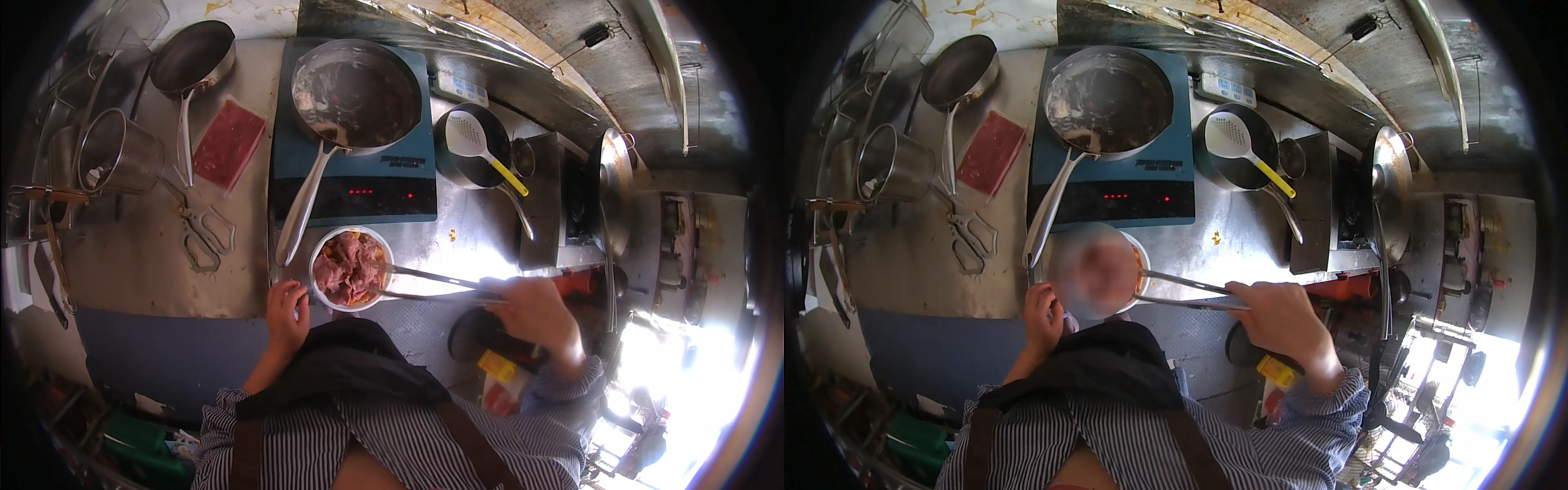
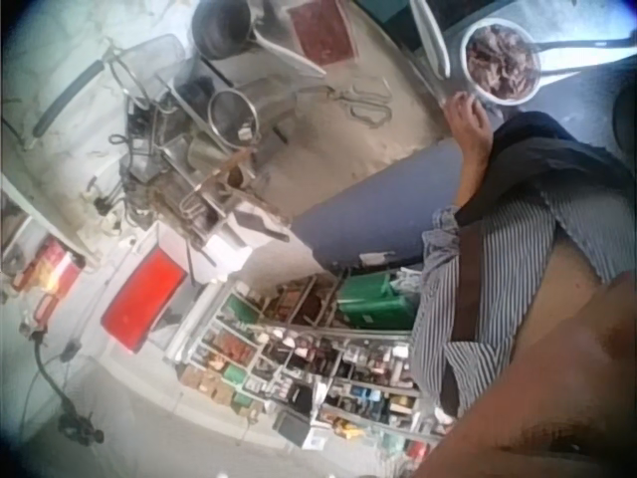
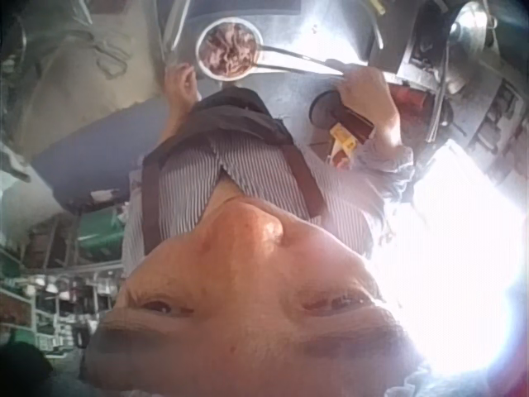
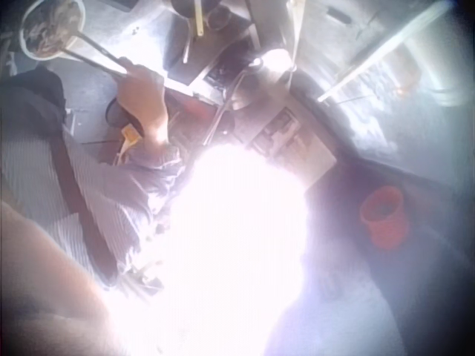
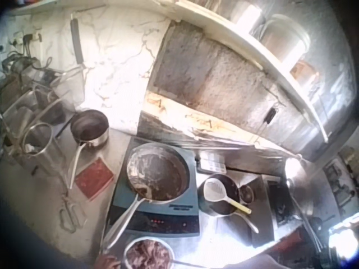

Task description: The person assembles a meal in a white bowl by scooping stewed vegetables and meat from pots using a ladle and tongs. They add chopped green onions and a liquid seasoning, then place a red lid on the bowl.

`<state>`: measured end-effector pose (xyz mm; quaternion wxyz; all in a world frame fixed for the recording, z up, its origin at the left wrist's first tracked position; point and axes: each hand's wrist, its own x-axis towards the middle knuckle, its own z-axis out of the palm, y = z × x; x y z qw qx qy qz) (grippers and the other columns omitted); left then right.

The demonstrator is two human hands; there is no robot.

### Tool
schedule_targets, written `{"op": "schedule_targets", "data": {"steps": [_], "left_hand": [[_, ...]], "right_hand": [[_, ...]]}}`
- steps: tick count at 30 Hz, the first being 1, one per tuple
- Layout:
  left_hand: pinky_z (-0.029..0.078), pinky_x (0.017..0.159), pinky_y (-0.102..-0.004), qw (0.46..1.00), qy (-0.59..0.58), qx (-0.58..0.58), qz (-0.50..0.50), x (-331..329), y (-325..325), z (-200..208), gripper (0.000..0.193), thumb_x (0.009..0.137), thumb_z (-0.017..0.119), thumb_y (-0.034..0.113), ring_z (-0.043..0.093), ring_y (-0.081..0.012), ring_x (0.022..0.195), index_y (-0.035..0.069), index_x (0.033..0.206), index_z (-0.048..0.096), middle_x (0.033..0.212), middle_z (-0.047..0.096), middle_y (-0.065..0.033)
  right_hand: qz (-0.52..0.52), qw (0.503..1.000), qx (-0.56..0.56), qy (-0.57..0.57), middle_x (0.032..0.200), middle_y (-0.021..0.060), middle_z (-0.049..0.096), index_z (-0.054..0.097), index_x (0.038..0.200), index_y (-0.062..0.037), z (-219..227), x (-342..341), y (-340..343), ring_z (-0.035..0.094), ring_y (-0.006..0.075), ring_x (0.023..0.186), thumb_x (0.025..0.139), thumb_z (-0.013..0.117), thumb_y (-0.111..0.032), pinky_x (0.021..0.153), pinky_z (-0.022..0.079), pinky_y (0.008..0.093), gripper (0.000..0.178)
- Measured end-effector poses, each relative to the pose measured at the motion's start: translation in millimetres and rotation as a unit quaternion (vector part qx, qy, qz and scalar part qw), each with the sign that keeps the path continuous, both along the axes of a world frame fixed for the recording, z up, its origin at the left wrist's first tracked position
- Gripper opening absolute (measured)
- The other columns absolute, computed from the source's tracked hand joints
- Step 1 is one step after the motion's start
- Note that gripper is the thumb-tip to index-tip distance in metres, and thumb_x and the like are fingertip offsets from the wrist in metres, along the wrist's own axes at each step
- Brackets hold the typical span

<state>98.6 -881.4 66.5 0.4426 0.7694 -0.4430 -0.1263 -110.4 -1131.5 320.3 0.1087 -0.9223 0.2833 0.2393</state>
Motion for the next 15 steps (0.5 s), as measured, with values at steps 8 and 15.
{"op": "schedule_targets", "data": {"steps": [8,15], "left_hand": [[0.044,0.080,-0.0404,1.000,-0.002,0.005,0.015,0.4,11.8,-7.5,0.020,0.073,0.060,-0.001,0.053,-0.0340,0.092,0.003,0.093,0.057,0.098,0.056,-0.0152],[0.045,0.078,-0.0395,0.999,-0.006,0.007,0.044,0.4,12.3,0.5,0.019,0.075,0.060,-0.002,0.053,-0.0337,0.092,0.003,0.092,0.057,0.099,0.055,-0.0153]], "right_hand": [[-0.034,0.966,-0.216,-0.139,0.078,0.0161,0.064,0.061,0.101,-0.0059,18.4,92.7,-92.4,0.062,0.0348,0.071,0.081,0.058,-0.021,0.062,0.048,0.0412,0.026],[0.082,0.966,-0.244,0.034,0.086,0.0142,0.065,0.064,0.099,-0.0114,-39.7,165.3,-162.9,0.061,0.0319,0.087,0.080,0.059,-0.024,0.073,0.048,0.0428,0.024]]}}
